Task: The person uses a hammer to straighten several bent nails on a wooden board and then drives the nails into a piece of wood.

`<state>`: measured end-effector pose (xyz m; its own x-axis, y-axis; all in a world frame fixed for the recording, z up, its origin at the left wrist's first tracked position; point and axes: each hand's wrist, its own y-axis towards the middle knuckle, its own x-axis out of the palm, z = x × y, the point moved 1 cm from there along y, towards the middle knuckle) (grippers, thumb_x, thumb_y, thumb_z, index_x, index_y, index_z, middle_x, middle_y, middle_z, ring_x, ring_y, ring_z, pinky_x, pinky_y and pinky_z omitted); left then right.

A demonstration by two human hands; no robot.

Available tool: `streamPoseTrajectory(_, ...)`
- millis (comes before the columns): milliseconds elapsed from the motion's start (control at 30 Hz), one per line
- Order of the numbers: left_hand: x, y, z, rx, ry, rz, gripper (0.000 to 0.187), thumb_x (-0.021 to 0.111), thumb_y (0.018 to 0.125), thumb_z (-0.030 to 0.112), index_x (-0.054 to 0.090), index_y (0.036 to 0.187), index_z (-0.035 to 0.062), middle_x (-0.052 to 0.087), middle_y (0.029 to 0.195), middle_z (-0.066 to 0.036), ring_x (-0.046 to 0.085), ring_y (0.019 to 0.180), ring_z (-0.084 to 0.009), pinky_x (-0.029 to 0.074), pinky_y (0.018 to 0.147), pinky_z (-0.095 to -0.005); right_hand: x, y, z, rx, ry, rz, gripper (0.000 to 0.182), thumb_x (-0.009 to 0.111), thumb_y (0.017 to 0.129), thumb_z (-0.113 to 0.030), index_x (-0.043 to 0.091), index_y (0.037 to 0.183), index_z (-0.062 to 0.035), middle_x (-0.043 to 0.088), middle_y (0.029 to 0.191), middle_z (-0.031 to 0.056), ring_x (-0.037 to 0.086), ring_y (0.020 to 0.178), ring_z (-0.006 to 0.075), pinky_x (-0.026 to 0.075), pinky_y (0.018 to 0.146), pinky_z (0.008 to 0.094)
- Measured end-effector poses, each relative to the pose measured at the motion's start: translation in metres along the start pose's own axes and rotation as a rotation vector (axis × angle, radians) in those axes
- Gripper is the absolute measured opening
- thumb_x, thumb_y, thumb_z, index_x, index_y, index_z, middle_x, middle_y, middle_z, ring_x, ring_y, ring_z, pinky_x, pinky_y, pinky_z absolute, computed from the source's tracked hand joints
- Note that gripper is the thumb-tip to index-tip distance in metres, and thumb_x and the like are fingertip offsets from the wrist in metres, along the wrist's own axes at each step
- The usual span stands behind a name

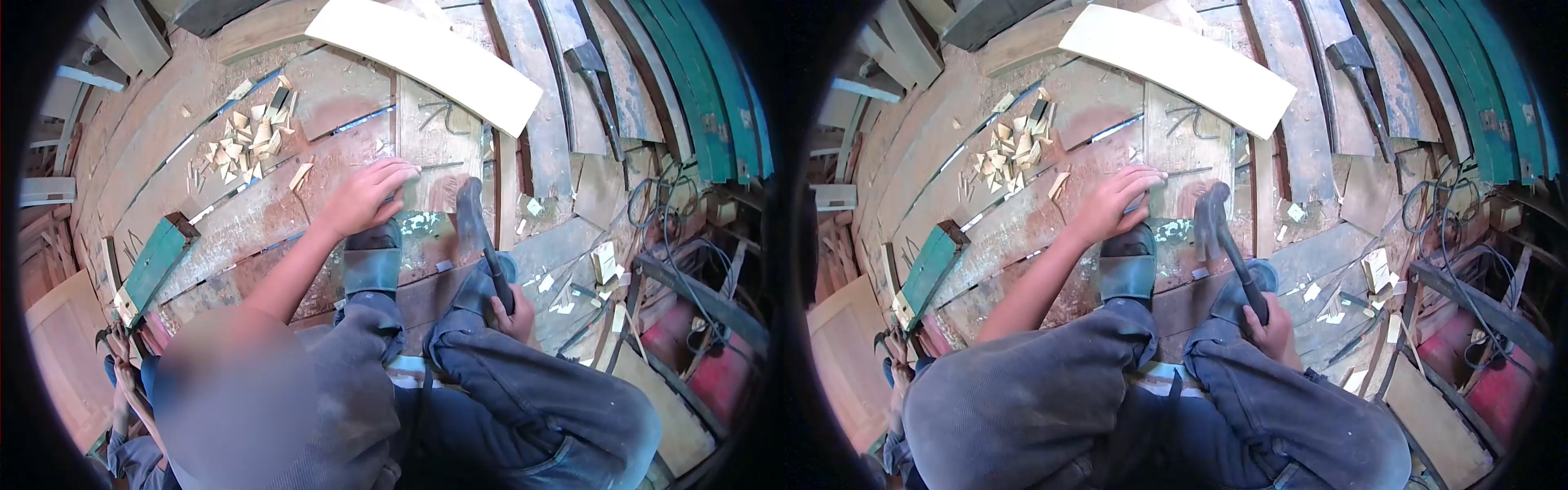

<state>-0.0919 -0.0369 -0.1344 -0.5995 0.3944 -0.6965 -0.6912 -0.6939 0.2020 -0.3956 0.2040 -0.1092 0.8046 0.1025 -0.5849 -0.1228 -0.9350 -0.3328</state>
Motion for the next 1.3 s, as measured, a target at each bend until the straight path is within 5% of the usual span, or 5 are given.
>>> streamPoseTrajectory(233, -0.056, 0.067, -0.027, 0.281, 0.205, 0.076, 0.061, 0.078, 0.080, 0.014, 0.056, 0.137, 0.0131, 0.062, 0.135, -0.012, 0.057, 0.128, -0.0351, 0.046, 0.110, -0.0454, -0.025, -0.030, 0.068, -0.009, -0.230, 0.043, 0.035, 0.074, 0.092, -0.029, 0.061, 0.113, -0.0037, 0.064, 0.072, 0.0224, 0.067, 0.065, 0.0425, 0.050, 0.057, 0.0448)
streamPoseTrajectory(500, -0.140, 0.220, -0.083, 0.282, 0.742, -0.417, 0.130, 0.095, 0.055, 0.039, 0.022, 0.161, 0.0171, 0.037, 0.159, -0.014, 0.035, 0.147, -0.0345, 0.034, 0.122, -0.0473, -0.025, -0.043, 0.088, 0.066, -0.181, 0.105, 0.027, 0.069, 0.095, -0.025, 0.060, 0.107, -0.0028, 0.056, 0.064, 0.0167, 0.060, 0.056, 0.0356, 0.044, 0.054, 0.0417)
streamPoseTrajectory(767, -0.137, 0.232, -0.099, 0.042, 0.671, -0.663, 0.120, 0.092, 0.061, 0.044, 0.030, 0.158, 0.0115, 0.052, 0.142, -0.015, 0.062, 0.117, -0.0292, 0.053, 0.099, -0.0412, -0.030, -0.038, 0.070, 0.150, -0.085, 0.093, 0.028, 0.071, 0.094, -0.023, 0.061, 0.110, -0.0025, 0.062, 0.069, 0.0159, 0.066, 0.061, 0.0315, 0.049, 0.058, 0.0396)
streamPoseTrajectory(1133, -0.153, 0.324, -0.022, 0.380, 0.832, -0.481, 0.095, 0.087, 0.072, 0.037, 0.042, 0.152, 0.0105, 0.058, 0.139, -0.014, 0.061, 0.121, -0.0281, 0.054, 0.103, -0.0436, -0.026, -0.045, 0.059, 0.329, 0.001, 0.113, 0.037, 0.070, 0.095, -0.033, 0.063, 0.118, -0.0054, 0.069, 0.086, 0.0241, 0.071, 0.084, 0.0443, 0.055, 0.073, 0.0446)
streamPoseTrajectory(1300, -0.054, 0.415, -0.071, 0.825, 0.967, -0.580, 0.119, 0.093, 0.051, 0.055, 0.046, 0.141, -0.0063, 0.047, 0.145, -0.020, 0.045, 0.134, -0.0354, 0.038, 0.115, -0.0484, -0.022, -0.042, 0.054, 0.281, 0.074, 0.128, 0.038, 0.069, 0.096, -0.033, 0.062, 0.116, -0.0018, 0.068, 0.082, 0.0211, 0.071, 0.078, 0.0355, 0.054, 0.070, 0.0412)
